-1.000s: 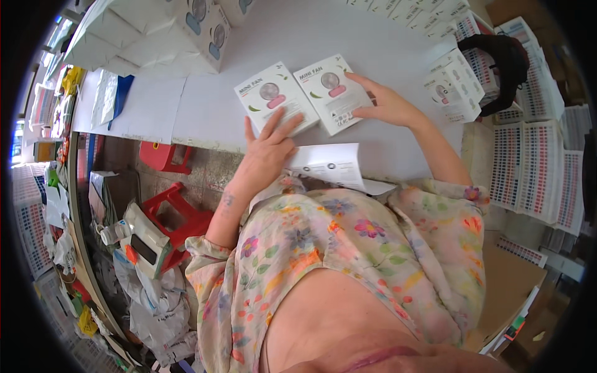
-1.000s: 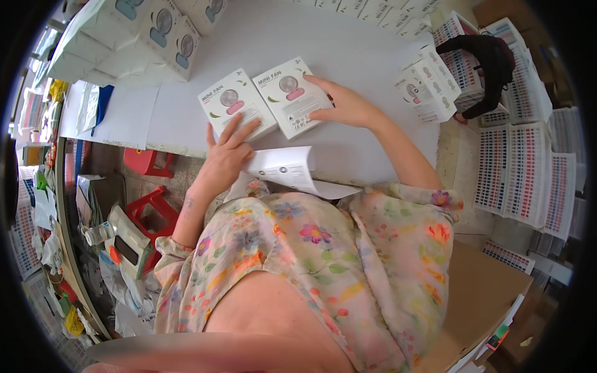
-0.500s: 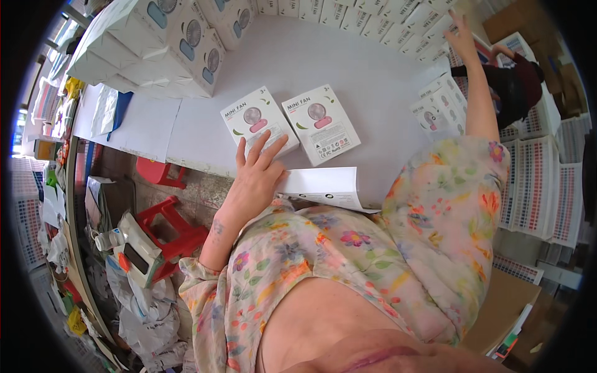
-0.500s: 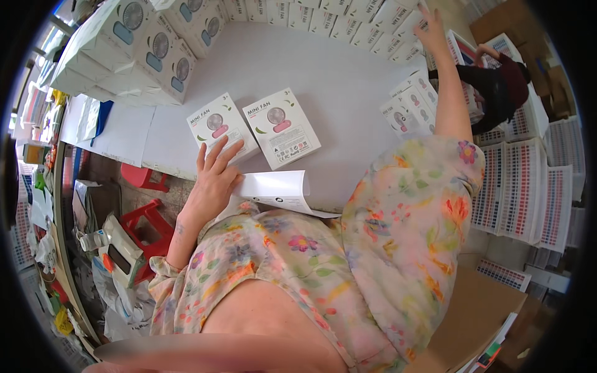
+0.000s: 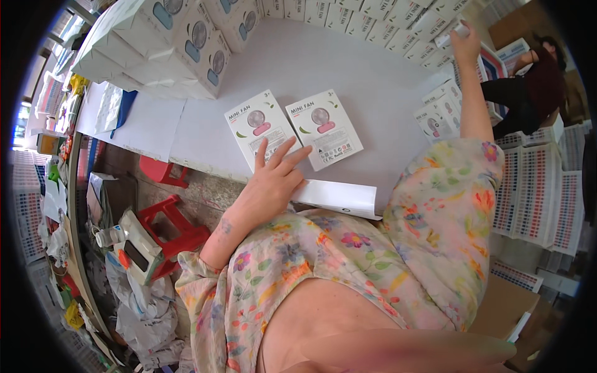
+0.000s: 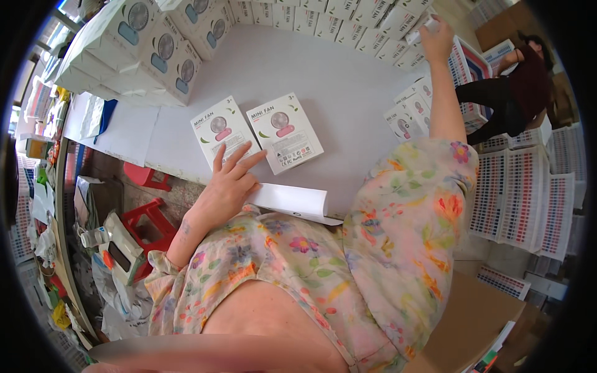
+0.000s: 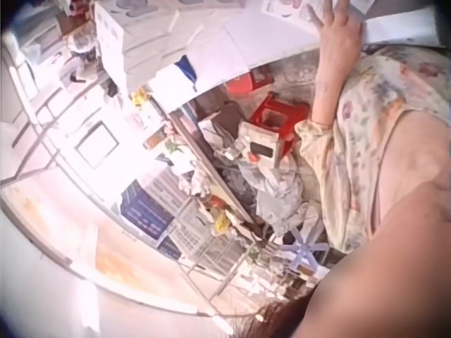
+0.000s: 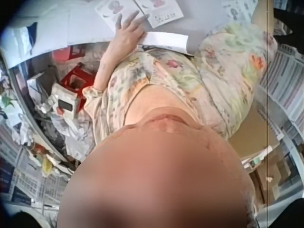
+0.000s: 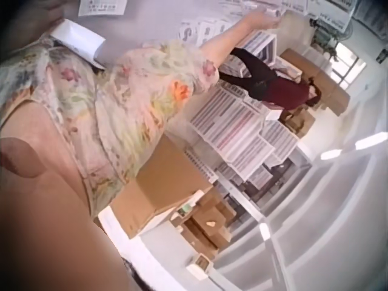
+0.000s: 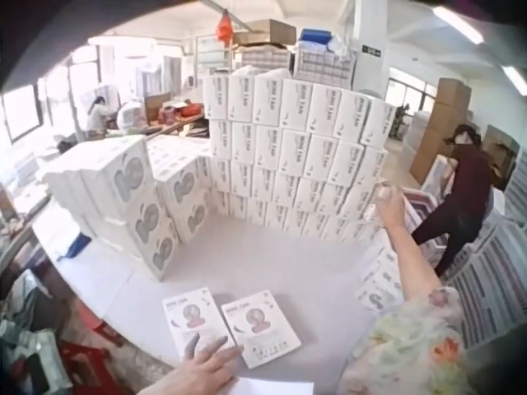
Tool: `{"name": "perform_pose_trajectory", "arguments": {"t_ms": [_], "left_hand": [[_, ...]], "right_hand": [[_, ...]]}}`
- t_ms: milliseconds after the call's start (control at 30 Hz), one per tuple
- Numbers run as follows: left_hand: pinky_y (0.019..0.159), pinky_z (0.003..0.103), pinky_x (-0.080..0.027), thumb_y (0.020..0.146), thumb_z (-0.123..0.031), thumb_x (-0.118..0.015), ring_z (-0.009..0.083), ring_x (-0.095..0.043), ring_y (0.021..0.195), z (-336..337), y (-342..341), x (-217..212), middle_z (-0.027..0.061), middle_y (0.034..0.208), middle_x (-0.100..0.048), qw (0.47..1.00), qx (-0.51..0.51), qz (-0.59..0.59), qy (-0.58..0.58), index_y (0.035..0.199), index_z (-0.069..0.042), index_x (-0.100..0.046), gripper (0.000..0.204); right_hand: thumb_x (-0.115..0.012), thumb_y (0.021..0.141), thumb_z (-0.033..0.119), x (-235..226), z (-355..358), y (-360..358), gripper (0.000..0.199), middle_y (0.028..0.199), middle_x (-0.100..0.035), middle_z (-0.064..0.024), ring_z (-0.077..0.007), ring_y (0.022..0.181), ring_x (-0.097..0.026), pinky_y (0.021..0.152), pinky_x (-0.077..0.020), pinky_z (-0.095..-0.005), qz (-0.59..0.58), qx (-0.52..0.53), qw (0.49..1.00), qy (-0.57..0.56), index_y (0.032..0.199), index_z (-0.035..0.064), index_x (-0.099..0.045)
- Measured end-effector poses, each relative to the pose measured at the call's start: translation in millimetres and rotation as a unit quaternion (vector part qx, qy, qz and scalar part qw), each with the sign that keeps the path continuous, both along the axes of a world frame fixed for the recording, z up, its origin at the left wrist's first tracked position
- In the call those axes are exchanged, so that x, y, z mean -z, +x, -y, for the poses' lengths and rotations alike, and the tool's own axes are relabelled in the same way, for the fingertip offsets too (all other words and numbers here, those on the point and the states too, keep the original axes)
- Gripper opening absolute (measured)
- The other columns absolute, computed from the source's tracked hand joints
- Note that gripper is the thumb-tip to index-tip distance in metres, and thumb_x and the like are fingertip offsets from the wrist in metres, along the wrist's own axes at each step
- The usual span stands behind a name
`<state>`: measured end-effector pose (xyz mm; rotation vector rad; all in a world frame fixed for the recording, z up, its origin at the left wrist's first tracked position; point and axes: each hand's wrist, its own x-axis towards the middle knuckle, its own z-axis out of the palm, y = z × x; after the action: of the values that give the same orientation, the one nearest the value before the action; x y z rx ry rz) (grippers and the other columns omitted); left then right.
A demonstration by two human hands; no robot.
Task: Applying stickers and labels to small white product boxes in a factory setting.
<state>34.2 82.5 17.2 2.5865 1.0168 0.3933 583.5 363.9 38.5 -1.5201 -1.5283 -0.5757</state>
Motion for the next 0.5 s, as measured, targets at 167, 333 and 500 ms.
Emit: {"name": "perform_pose_trajectory", "arguments": {"t_ms": [167, 333, 500], "left_hand": [[0.115, 0.065, -0.014, 0.089, -0.013, -0.063, 0.0325, -0.027, 0.145, -3, 20, 10, 0.0057, 0.15, -0.041, 0.998, 0.058, 0.012, 0.007, 0.085, -0.006, -0.059, 0.009], [0.108, 0.076, -0.016, 0.088, -0.015, -0.06, 0.0321, -0.027, 0.145, -3, 39, 33, 0.0052, 0.15, -0.041, 0.992, 0.125, -0.007, 0.022, 0.086, -0.007, -0.066, 0.01], [0.104, 0.081, -0.015, 0.083, -0.015, -0.061, 0.0294, -0.026, 0.146, -6, 35, 47, -0.0014, 0.153, -0.038, 0.994, 0.07, -0.01, 0.083, 0.077, -0.008, -0.067, 0.01]], "right_hand": [[-0.074, 0.074, 0.026, -32, 39, 4, 0.046, 0.101, -0.064, -0.0135, -0.0286, 0.092, -0.06, 0.086, -0.0485, -0.0379, -0.086, -0.009, 0.996, 0.025, 0.114, 0.0071, -0.066], [-0.074, 0.077, 0.026, -61, 69, 21, 0.043, 0.098, -0.063, -0.0104, -0.0222, 0.088, -0.06, 0.082, -0.0486, -0.0333, -0.09, -0.009, 0.995, 0.036, 0.114, 0.006, -0.066], [-0.073, 0.084, 0.019, -109, 125, 29, 0.039, 0.107, -0.063, -0.0033, -0.0102, 0.086, -0.06, 0.072, -0.0483, -0.0218, -0.301, -0.15, 0.941, -0.025, 0.12, 0.0065, -0.064]]}}
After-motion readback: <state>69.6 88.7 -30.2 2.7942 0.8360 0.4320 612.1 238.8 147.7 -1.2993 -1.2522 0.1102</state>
